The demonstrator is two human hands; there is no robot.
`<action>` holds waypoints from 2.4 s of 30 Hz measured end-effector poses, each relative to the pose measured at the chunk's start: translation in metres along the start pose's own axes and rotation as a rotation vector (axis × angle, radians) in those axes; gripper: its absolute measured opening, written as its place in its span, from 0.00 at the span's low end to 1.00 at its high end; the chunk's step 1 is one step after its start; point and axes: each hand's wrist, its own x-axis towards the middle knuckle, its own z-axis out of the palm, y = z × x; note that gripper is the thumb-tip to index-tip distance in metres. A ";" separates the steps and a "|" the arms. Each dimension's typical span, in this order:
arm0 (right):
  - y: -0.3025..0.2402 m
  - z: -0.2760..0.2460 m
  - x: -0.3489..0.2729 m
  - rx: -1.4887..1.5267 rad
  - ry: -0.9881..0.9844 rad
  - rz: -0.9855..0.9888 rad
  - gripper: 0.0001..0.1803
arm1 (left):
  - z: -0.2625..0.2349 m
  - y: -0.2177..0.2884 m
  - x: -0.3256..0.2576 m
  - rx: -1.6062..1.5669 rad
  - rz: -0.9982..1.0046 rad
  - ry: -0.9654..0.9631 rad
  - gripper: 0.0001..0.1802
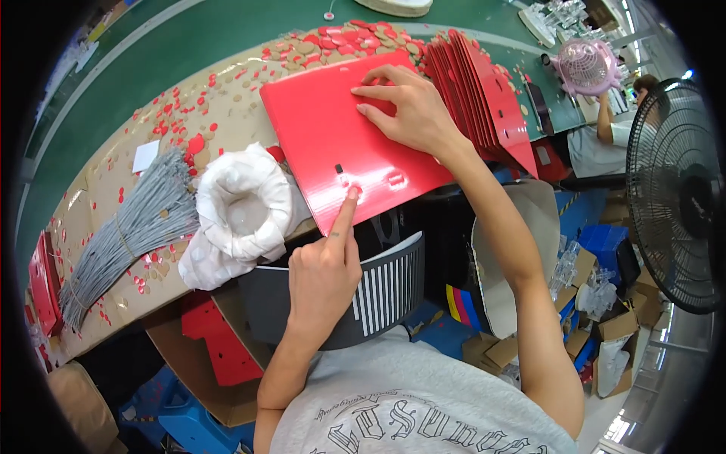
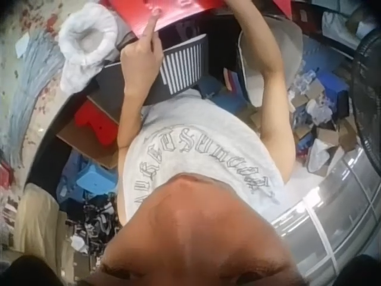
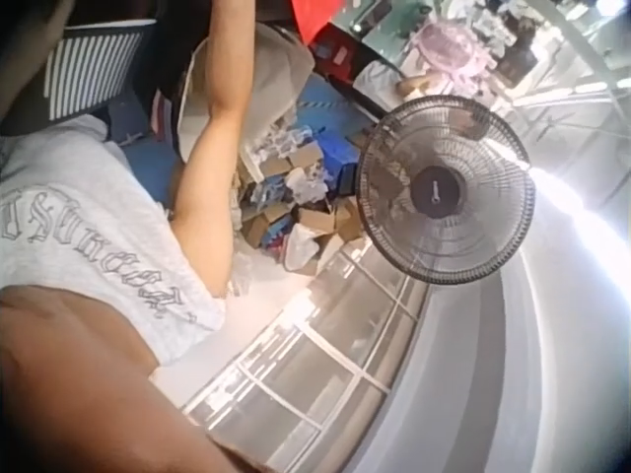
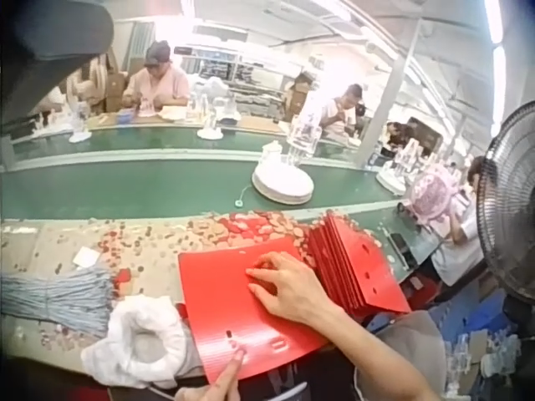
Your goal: The worker is peeling small circular red stickers from a sheet and applying them to red plastic folders on an assembly line.
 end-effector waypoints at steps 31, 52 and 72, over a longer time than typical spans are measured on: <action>0.006 -0.006 0.060 -0.112 -0.249 0.028 0.29 | 0.004 0.001 -0.001 -0.035 -0.050 0.018 0.33; 0.003 -0.011 0.091 -0.425 -0.384 -0.153 0.29 | 0.012 -0.005 -0.001 0.037 0.009 0.061 0.33; -0.036 -0.197 0.104 -0.215 1.026 -0.505 0.13 | -0.008 0.028 -0.017 -0.195 0.094 -0.012 0.29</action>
